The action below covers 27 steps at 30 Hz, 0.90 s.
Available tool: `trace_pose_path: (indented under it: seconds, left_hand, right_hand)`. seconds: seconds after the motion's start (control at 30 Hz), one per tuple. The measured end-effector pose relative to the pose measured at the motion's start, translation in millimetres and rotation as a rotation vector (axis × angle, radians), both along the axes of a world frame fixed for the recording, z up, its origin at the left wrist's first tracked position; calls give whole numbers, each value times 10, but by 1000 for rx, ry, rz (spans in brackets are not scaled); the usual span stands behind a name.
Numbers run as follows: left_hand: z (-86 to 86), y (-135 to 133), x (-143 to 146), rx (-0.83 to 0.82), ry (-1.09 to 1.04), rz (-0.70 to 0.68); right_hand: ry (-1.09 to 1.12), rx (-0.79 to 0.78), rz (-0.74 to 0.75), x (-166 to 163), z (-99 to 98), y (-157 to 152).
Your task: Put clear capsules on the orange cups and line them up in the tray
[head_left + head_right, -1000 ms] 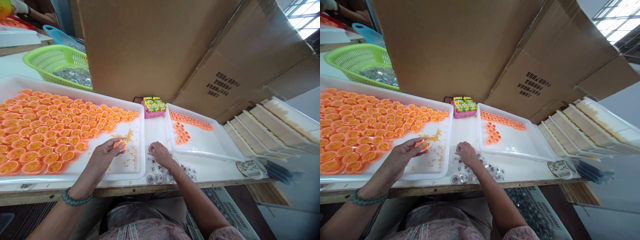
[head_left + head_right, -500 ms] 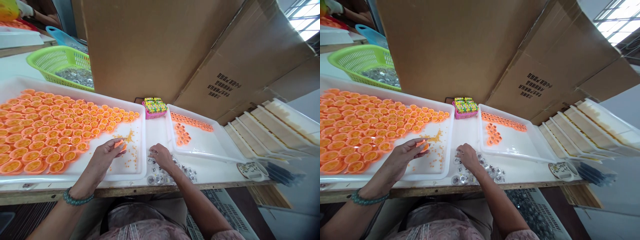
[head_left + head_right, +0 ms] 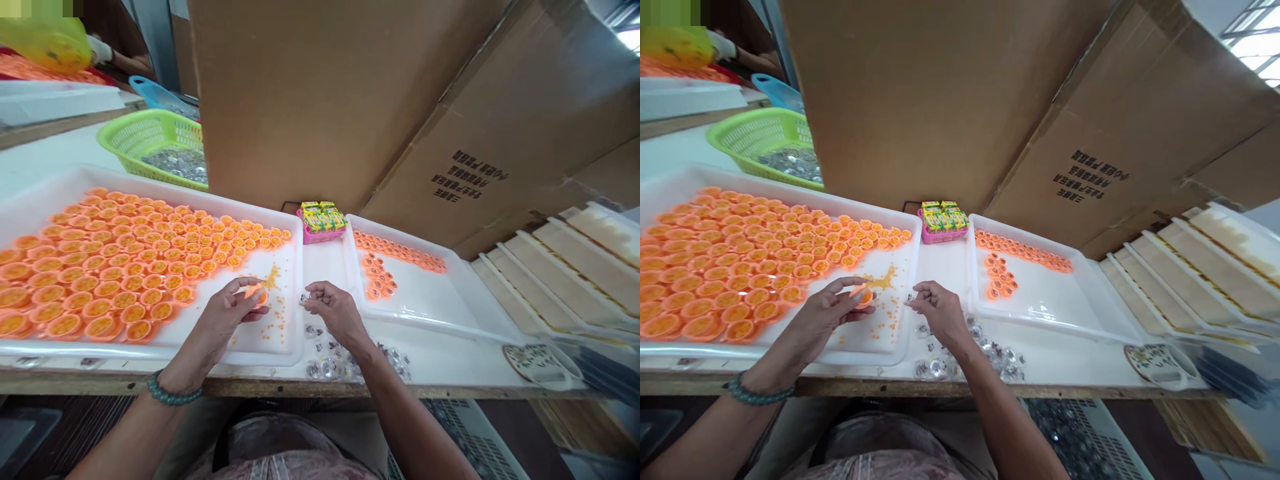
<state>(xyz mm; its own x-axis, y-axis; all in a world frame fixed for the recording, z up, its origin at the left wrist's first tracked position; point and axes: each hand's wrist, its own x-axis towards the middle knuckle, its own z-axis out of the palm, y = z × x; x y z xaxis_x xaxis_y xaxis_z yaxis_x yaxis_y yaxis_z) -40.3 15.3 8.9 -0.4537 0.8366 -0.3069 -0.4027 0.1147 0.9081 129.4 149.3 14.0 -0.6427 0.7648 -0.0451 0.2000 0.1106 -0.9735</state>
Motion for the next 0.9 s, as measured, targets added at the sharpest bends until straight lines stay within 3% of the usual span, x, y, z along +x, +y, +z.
trace_pose_path:
  seconds: [0.2,0.53,0.9]
  left_hand:
    - [-8,2,-2,25,-111,23]
    - [38,5,19,96,-157,65]
    - [-29,24,30,97,-4,158]
  right_hand:
    - [40,-90,86,-241,29,-31]
    - [3,-77,306,-524,215,-67]
    - [69,-229,54,-735,129,-282]
